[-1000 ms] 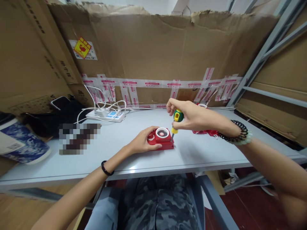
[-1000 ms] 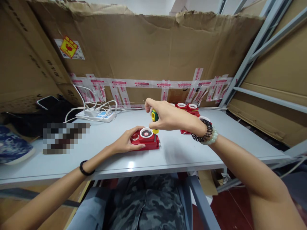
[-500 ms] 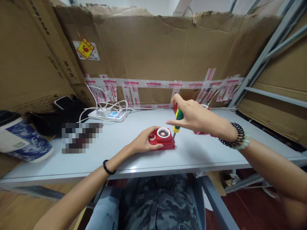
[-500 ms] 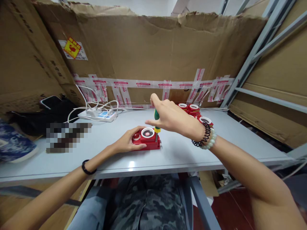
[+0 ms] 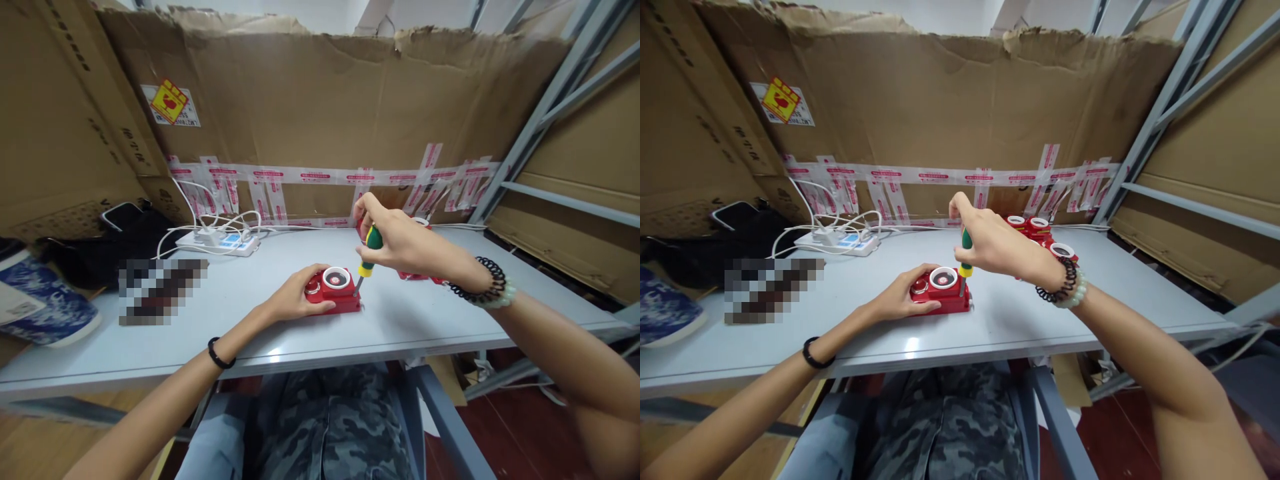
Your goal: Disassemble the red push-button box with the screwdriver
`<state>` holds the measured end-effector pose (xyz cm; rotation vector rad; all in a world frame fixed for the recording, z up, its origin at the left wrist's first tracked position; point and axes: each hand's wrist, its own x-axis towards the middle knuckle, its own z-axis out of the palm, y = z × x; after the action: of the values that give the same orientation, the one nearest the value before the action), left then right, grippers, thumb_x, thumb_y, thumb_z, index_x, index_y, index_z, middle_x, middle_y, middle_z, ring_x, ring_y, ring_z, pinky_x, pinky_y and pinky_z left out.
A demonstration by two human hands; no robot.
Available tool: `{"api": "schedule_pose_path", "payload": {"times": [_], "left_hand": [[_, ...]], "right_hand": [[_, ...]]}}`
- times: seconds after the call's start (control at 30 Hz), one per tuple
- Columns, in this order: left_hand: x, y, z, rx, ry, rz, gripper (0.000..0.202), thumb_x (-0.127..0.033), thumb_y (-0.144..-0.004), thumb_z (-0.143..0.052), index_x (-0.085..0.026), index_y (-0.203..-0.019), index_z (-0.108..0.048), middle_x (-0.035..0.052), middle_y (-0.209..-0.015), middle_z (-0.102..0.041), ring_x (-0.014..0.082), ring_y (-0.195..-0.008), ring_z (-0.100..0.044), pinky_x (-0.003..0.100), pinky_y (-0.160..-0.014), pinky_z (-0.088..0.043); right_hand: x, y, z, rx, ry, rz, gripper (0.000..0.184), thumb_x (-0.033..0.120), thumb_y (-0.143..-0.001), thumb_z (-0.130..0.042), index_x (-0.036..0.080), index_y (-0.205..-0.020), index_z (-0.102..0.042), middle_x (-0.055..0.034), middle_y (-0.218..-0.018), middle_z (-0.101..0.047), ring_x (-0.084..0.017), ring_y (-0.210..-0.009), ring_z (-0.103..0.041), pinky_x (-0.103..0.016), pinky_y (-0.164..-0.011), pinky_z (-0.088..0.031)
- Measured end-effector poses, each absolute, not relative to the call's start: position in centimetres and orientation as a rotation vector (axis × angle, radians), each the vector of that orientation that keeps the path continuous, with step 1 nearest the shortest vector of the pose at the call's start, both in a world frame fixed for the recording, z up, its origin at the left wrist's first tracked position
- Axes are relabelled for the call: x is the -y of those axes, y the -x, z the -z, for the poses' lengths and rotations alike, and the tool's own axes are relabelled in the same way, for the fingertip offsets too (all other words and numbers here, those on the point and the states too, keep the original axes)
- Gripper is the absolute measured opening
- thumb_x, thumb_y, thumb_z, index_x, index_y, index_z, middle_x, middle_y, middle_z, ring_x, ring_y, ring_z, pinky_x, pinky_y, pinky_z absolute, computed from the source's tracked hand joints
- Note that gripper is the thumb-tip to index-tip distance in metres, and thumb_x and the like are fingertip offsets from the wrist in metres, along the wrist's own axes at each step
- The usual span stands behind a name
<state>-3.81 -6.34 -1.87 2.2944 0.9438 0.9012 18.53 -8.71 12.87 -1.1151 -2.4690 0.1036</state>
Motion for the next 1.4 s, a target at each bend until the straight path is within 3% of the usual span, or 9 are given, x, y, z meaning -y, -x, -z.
{"api": "schedule_pose_path", "payload": {"times": [0.13,0.27,0.47,0.67,0.8,0.97,1.1,1.27,1.4], "left_hand": [[6.4,3.8,1.8,-0.957,-2.326,-0.902,0.061,-0.042,-0.073,-0.071,-0.019,-0.126,-0.049,0.0109,-0.122,-0.060,0.0268,-0.106,-0.060,0.039,-0.092,-0.049],[6.4,3.7,1.8,-0.969,-2.319,-0.904,0.062,-0.041,-0.073,-0.072,-0.020,-0.126,-0.049,0.0112,-0.123,-0.060,0.0275,-0.106,-0.060,0.040,-0.092,-0.049],[6.5,3.7,1.5,-0.946,-2.317,-0.901,0.060,-0.040,-0.074,-0.071,-0.019,-0.125,-0.048,0.0106,-0.121,-0.060,0.0259,-0.104,-0.060,0.038,-0.091,-0.049],[6.5,3.7,1.6,-0.932,-2.314,-0.896,0.059,-0.040,-0.075,-0.070,-0.020,-0.125,-0.047,0.0105,-0.121,-0.060,0.0254,-0.104,-0.061,0.038,-0.091,-0.049],[6.5,3.7,1.6,-0.942,-2.319,-0.901,0.059,-0.041,-0.074,-0.071,-0.019,-0.124,-0.048,0.0110,-0.121,-0.060,0.0261,-0.104,-0.061,0.039,-0.091,-0.049],[6.4,3.7,1.7,-0.936,-2.312,-0.921,0.059,-0.041,-0.074,-0.071,-0.020,-0.124,-0.048,0.0101,-0.121,-0.060,0.0256,-0.103,-0.061,0.038,-0.091,-0.049],[6.3,3.7,1.8,-0.935,-2.319,-0.917,0.059,-0.042,-0.074,-0.071,-0.020,-0.124,-0.047,0.0091,-0.120,-0.060,0.0250,-0.103,-0.061,0.037,-0.090,-0.049],[6.4,3.7,1.8,-0.938,-2.315,-0.909,0.059,-0.041,-0.074,-0.070,-0.021,-0.125,-0.047,0.0099,-0.121,-0.060,0.0259,-0.104,-0.060,0.039,-0.092,-0.048],[6.5,3.7,1.6,-0.952,-2.309,-0.911,0.058,-0.041,-0.074,-0.071,-0.020,-0.124,-0.048,0.0103,-0.122,-0.060,0.0262,-0.106,-0.060,0.038,-0.092,-0.049]], "right_hand": [[8.4,-18.6,-12.6,2.491,1.064,-0.141,0.043,0.022,-0.068,-0.064,0.022,-0.102,-0.038,-0.0037,-0.090,-0.057,-0.016,-0.070,-0.054,-0.029,-0.059,-0.040],[8.5,-18.6,-12.4,2.395,1.234,0.050,0.039,0.034,-0.076,-0.062,0.020,-0.105,-0.039,0.0001,-0.069,-0.052,-0.016,-0.058,-0.049,-0.030,-0.053,-0.035],[8.7,-18.8,-13.1,2.563,1.024,-0.179,0.042,0.017,-0.070,-0.062,0.023,-0.103,-0.038,-0.0015,-0.085,-0.057,-0.014,-0.067,-0.052,-0.027,-0.056,-0.039],[8.9,-18.5,-12.9,2.443,1.108,-0.136,0.025,0.024,-0.077,-0.058,0.022,-0.093,-0.040,-0.0006,-0.079,-0.054,-0.015,-0.067,-0.051,-0.028,-0.058,-0.038],[8.9,-18.5,-12.8,2.487,1.052,-0.248,0.037,0.016,-0.070,-0.059,0.023,-0.101,-0.039,0.0019,-0.078,-0.054,-0.013,-0.065,-0.050,-0.026,-0.057,-0.037],[8.6,-18.4,-12.2,2.399,1.083,-0.142,0.029,0.020,-0.073,-0.057,0.022,-0.097,-0.040,0.0029,-0.074,-0.052,-0.012,-0.064,-0.047,-0.027,-0.060,-0.037],[8.4,-18.4,-11.7,2.361,0.991,-0.314,0.038,0.013,-0.069,-0.056,0.023,-0.101,-0.038,0.0038,-0.076,-0.052,-0.012,-0.066,-0.050,-0.026,-0.061,-0.039],[8.3,-18.2,-10.9,2.307,0.997,-0.295,0.031,0.020,-0.072,-0.057,0.023,-0.098,-0.040,0.0049,-0.071,-0.052,-0.012,-0.060,-0.048,-0.027,-0.058,-0.039],[8.1,-18.1,-10.4,2.209,0.955,-0.447,0.038,0.015,-0.068,-0.056,0.023,-0.101,-0.038,0.0019,-0.079,-0.058,-0.014,-0.068,-0.057,-0.027,-0.058,-0.045]]}}
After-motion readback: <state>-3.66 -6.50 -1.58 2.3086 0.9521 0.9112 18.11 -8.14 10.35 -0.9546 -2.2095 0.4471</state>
